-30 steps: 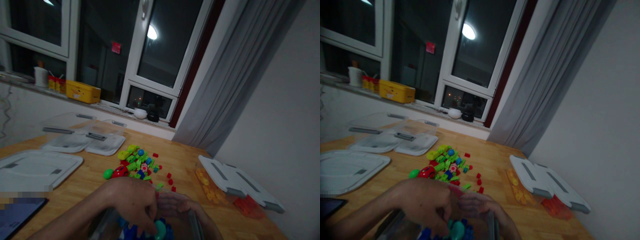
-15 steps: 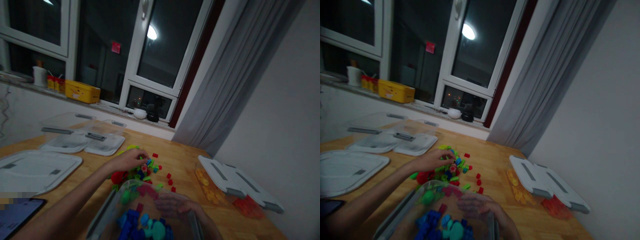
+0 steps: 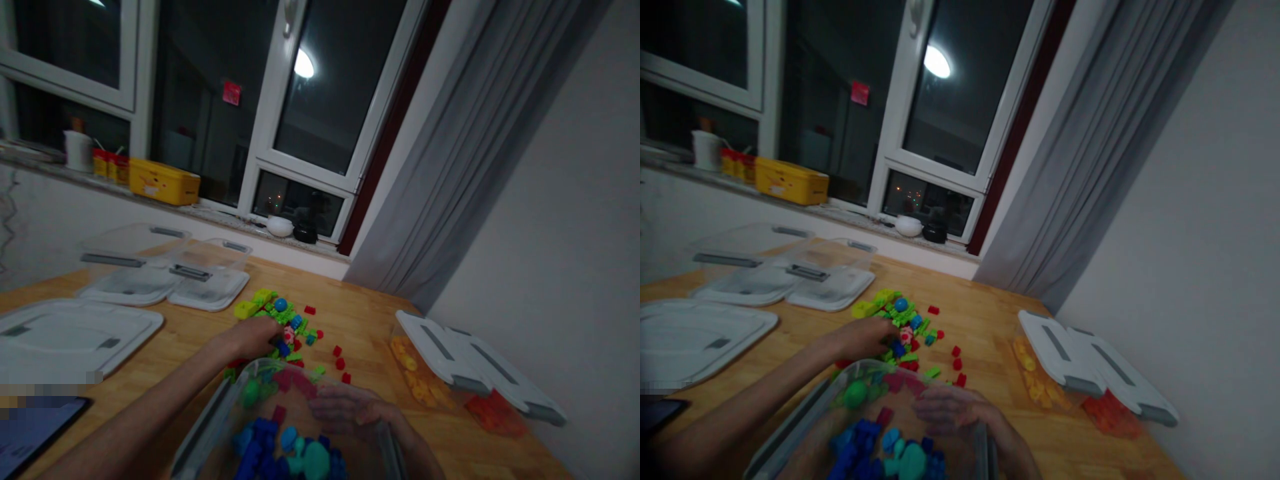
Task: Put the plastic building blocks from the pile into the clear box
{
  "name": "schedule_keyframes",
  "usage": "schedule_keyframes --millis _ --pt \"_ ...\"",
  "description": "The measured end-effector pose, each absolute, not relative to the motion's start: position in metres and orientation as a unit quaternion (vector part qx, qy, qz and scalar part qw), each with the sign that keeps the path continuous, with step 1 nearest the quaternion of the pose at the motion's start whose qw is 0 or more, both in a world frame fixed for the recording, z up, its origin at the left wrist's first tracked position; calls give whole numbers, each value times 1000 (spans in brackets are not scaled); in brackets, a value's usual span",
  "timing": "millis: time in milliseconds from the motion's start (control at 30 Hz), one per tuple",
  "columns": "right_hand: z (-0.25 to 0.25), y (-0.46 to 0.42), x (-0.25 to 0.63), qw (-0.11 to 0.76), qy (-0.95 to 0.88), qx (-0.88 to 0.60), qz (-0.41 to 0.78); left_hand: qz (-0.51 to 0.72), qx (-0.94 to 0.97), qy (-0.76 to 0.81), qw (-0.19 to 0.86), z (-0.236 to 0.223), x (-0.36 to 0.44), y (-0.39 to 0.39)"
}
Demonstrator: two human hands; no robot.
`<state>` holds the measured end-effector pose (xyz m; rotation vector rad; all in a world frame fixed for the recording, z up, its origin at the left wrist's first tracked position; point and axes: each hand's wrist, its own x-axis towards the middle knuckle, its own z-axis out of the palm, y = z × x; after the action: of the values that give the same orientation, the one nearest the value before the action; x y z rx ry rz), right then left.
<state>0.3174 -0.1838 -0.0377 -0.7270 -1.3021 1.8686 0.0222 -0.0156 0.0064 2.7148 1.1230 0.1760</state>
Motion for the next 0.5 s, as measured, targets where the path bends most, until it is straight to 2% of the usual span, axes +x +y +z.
schedule_keyframes --millis 500 --pt "-45 -180 321 356 -517 -279 727 51 907 403 106 6 23 -17"
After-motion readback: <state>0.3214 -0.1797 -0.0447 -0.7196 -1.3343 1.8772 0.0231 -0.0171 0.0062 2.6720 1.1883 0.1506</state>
